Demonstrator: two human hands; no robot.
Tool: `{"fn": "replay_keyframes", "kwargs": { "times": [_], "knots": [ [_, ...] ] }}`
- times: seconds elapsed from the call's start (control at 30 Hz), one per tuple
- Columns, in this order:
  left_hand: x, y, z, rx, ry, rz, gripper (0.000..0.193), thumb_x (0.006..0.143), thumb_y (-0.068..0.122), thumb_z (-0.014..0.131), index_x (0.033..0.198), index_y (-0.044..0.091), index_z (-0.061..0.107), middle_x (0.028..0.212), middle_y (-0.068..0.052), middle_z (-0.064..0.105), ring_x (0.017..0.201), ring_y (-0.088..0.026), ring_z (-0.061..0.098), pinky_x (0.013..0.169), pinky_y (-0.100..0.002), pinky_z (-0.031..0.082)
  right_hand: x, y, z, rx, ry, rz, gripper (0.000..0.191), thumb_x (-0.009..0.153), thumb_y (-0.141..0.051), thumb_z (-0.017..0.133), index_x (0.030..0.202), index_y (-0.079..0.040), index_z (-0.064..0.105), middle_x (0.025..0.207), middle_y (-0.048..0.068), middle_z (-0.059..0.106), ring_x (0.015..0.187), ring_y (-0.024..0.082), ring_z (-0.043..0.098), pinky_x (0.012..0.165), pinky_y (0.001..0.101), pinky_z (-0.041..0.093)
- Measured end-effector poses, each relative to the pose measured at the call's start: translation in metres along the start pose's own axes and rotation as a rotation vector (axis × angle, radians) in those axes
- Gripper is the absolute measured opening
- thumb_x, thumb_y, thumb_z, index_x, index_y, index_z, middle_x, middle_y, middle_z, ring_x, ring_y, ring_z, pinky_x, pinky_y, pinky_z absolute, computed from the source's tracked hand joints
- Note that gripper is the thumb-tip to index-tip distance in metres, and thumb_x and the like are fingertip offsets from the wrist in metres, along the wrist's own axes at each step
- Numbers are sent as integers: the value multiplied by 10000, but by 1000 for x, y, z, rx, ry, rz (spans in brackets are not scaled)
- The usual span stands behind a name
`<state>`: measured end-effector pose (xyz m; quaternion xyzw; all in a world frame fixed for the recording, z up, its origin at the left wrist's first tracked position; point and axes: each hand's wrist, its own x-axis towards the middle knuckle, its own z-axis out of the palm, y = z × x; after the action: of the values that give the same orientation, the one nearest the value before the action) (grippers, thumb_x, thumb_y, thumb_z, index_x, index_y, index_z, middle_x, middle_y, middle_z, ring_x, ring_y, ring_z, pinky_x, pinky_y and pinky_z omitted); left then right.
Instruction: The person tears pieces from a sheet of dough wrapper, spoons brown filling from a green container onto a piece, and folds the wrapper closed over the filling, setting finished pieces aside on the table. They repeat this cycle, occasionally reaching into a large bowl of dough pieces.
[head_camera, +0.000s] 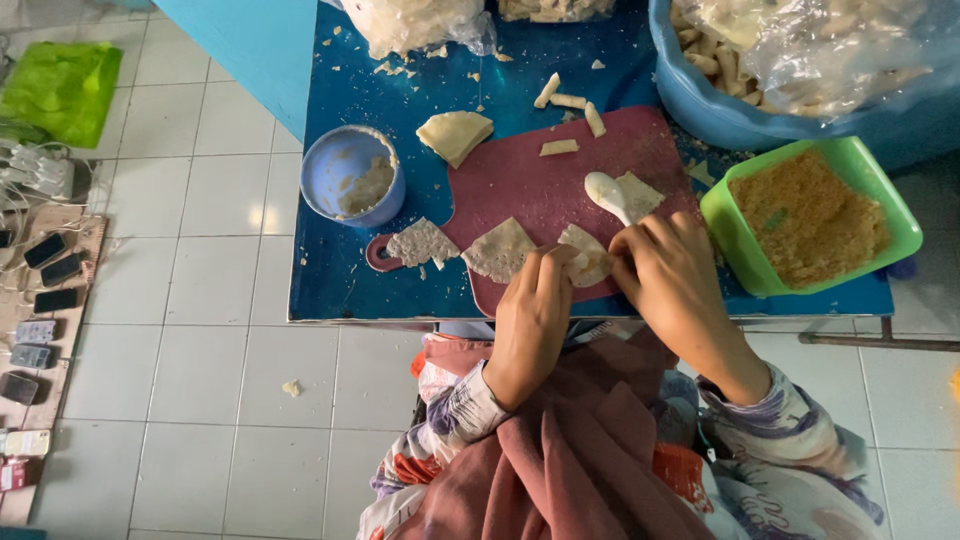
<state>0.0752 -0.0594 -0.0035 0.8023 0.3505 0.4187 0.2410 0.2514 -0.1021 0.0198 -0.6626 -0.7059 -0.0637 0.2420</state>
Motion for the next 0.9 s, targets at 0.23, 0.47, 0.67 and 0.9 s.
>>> {"fn": "replay_keyframes", "kwargs": {
  "times": [0.23,0.47,0.67,0.9],
  "knots": [
    [2,-2,0,78,-44,39,262,995,67,638,1252,54,587,1078,-136,652,963,-345,670,855,-421,544,4,-4,0,197,-20,47,215,886,-140,758,1036,-79,616,905,34,677,892,278,591,838,439,415],
    [2,-1,-2,49,-29,46,344,977,60,632,1314,43,562,1087,-147,643,972,-347,669,842,-424,541,2,-5,6,390,-100,69,179,936,-153,706,1096,-108,641,984,12,684,971,231,627,881,406,426],
    [0,-2,0,62,-41,26,323,989,58,641,1303,38,568,1050,-149,633,937,-346,663,813,-424,542,-7,-6,8,102,2,-110,172,941,-181,733,1094,-107,710,1047,2,690,998,229,569,906,423,366],
    [2,-5,-2,260,-26,77,287,940,121,695,1212,72,617,1008,-96,656,944,-296,650,855,-410,503,-9,1,12,57,62,-229,287,859,-149,744,1145,-117,737,1131,18,684,1076,229,580,952,432,371]
  ]
}}
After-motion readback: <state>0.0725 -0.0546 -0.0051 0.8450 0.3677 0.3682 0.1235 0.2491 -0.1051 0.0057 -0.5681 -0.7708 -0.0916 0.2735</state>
